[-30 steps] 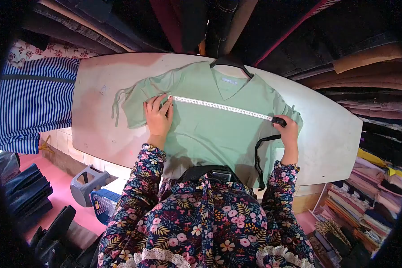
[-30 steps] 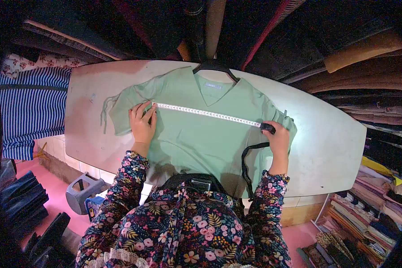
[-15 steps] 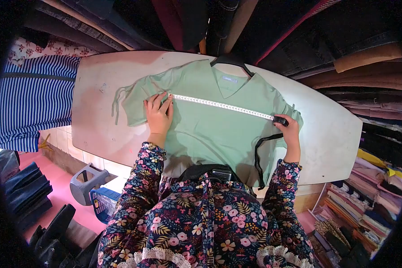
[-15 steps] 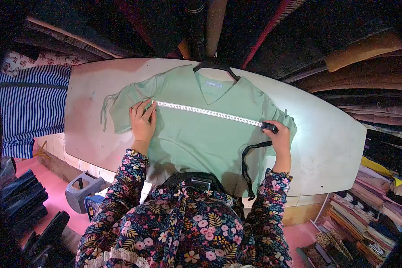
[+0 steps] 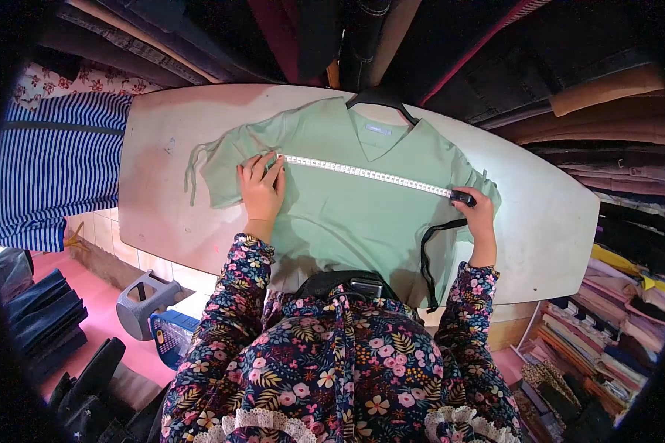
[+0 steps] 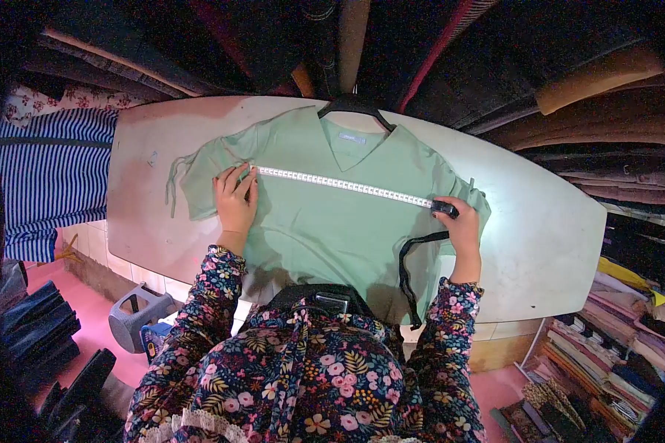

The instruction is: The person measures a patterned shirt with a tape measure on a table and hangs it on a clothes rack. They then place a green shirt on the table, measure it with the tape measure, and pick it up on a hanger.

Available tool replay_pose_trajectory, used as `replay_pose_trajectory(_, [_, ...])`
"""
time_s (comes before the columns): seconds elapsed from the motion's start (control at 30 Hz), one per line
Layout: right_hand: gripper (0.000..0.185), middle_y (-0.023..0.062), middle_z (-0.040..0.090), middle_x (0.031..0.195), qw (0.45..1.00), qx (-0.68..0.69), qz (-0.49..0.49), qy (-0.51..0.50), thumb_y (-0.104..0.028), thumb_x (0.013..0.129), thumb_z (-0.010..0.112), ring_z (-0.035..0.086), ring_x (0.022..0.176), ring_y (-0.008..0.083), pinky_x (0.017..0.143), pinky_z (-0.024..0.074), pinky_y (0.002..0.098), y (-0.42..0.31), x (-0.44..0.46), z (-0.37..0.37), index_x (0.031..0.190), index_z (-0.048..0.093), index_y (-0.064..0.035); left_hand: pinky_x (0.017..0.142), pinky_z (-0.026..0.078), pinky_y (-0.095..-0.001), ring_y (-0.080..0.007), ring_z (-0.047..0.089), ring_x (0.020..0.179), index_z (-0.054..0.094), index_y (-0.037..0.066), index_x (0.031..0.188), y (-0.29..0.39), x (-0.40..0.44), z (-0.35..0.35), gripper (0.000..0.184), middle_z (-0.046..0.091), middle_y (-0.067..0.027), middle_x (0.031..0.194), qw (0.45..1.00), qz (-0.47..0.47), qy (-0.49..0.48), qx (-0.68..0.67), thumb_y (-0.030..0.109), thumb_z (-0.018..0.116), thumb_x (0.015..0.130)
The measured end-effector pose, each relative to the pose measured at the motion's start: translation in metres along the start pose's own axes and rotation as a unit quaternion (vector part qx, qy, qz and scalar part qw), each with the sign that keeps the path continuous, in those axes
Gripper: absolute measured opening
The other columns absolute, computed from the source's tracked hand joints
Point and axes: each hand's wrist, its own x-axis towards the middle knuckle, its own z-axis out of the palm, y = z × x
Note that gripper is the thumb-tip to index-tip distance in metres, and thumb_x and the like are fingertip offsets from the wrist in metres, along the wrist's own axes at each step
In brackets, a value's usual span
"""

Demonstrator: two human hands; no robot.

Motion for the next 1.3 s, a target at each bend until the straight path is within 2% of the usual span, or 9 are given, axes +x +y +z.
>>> replay_pose_trajectory(0.1, [0.030, 0.0078, 0.069, 0.083, 1.000, -0.015, 0.001, 0.004, 0.008, 0.070, 0.067, 0.066, 0.076, 0.0139, 0.070, 0.0500, 0.0248, 0.000, 0.000, 0.000, 0.098, 0.067, -0.0007, 0.095, 0.036, -0.0528, -0.0238, 0.051, 0.108, 0.070, 0.016, 0.098, 0.001, 0.001, -0.001, 0.021, 0.060, 0.0018, 0.112, 1.000, 0.000, 0.002, -0.004, 0.015, 0.066, 0.077])
replay_pose_trajectory(0.17, [0.029, 0.0076, 0.069, 0.083, 1.000, -0.016, -0.002, 0.002, 0.007, 0.070, 0.068, 0.066, 0.076, 0.0140, 0.070, 0.0499, 0.0248, 0.003, 0.001, 0.001, 0.098, 0.068, -0.0010, 0.094, 0.038, -0.0452, -0.0235, 0.052, 0.106, 0.070, 0.015, 0.099, 0.003, 0.002, -0.003, 0.021, 0.061, 0.0006, 0.111, 1.000, 0.005, 0.004, 0.008, 0.013, 0.065, 0.079])
replay_pose_trajectory(0.5, [0.030, 0.0071, 0.069, 0.082, 1.000, 0.002, -0.011, 0.001, 0.006, 0.069, 0.069, 0.065, 0.075, 0.0130, 0.070, 0.0495, 0.0241, 0.007, 0.003, 0.001, 0.098, 0.068, -0.0020, 0.097, 0.036, -0.0470, -0.0234, 0.051, 0.107, 0.069, 0.015, 0.099, 0.002, 0.001, -0.002, 0.019, 0.061, 0.0012, 0.111, 1.000, -0.008, 0.002, -0.001, 0.014, 0.063, 0.080])
replay_pose_trajectory(0.6, [0.029, 0.0079, 0.069, 0.083, 1.000, -0.020, -0.015, 0.007, 0.006, 0.069, 0.069, 0.065, 0.076, 0.0139, 0.070, 0.0497, 0.0256, 0.004, 0.002, 0.002, 0.098, 0.067, -0.0020, 0.100, 0.034, -0.0488, -0.0246, 0.050, 0.109, 0.066, 0.016, 0.107, -0.001, -0.001, 0.001, 0.026, 0.059, -0.0019, 0.114, 1.000, -0.009, -0.008, -0.004, 0.016, 0.063, 0.081])
replay_pose_trajectory(0.67, [0.029, 0.0094, 0.069, 0.085, 0.997, -0.045, -0.053, 0.018, 0.006, 0.069, 0.069, 0.065, 0.076, 0.0158, 0.071, 0.0498, 0.0277, 0.004, 0.001, 0.004, 0.097, 0.066, -0.0019, 0.101, 0.033, -0.0500, -0.0257, 0.049, 0.111, 0.060, 0.018, 0.117, -0.003, -0.001, 0.005, 0.036, 0.057, -0.0056, 0.117, 0.998, -0.056, -0.002, -0.033, 0.019, 0.063, 0.081])
replay_pose_trajectory(0.8, [0.028, 0.0117, 0.068, 0.086, 0.993, -0.067, -0.084, 0.043, 0.003, 0.071, 0.069, 0.064, 0.075, 0.0187, 0.071, 0.0497, 0.0294, 0.000, -0.016, 0.001, 0.099, 0.065, -0.0016, 0.101, 0.032, -0.0516, -0.0271, 0.047, 0.113, 0.055, 0.018, 0.123, -0.002, 0.003, 0.002, 0.044, 0.054, -0.0080, 0.121, 0.999, -0.028, -0.015, -0.018, 0.022, 0.063, 0.081])
replay_pose_trajectory(0.9, [0.028, 0.0128, 0.068, 0.085, 0.992, -0.009, 0.021, 0.125, -0.006, 0.075, 0.069, 0.065, 0.076, 0.0204, 0.071, 0.0504, 0.0305, 0.014, -0.037, 0.002, 0.102, 0.063, -0.0010, 0.102, 0.030, -0.0534, -0.0278, 0.043, 0.119, 0.054, 0.018, 0.125, -0.002, 0.005, 0.004, 0.044, 0.050, -0.0068, 0.127, 1.000, -0.007, -0.026, 0.003, 0.025, 0.063, 0.082])
replay_pose_trajectory(1.13, [0.029, 0.0143, 0.067, 0.085, 0.982, -0.037, 0.041, 0.182, -0.007, 0.077, 0.068, 0.065, 0.068, 0.0210, 0.065, 0.0506, 0.0298, 0.065, -0.065, 0.013, 0.105, 0.061, -0.0016, 0.104, 0.024, -0.0568, -0.0292, 0.034, 0.129, 0.052, 0.020, 0.129, -0.002, 0.007, 0.018, 0.049, 0.042, -0.0043, 0.139, 0.996, -0.022, -0.073, 0.056, 0.037, 0.059, 0.084])
replay_pose_trajectory(1.3, [0.031, 0.0184, 0.066, 0.090, 0.978, -0.067, 0.052, 0.189, -0.011, 0.076, 0.068, 0.065, 0.084, 0.0330, 0.075, 0.0504, 0.0359, 0.071, -0.059, 0.018, 0.105, 0.062, -0.0047, 0.106, 0.021, -0.0569, -0.0296, 0.031, 0.132, 0.046, 0.022, 0.135, -0.006, 0.002, 0.025, 0.053, 0.039, -0.0033, 0.142, 0.991, -0.036, -0.098, 0.082, 0.040, 0.056, 0.086])
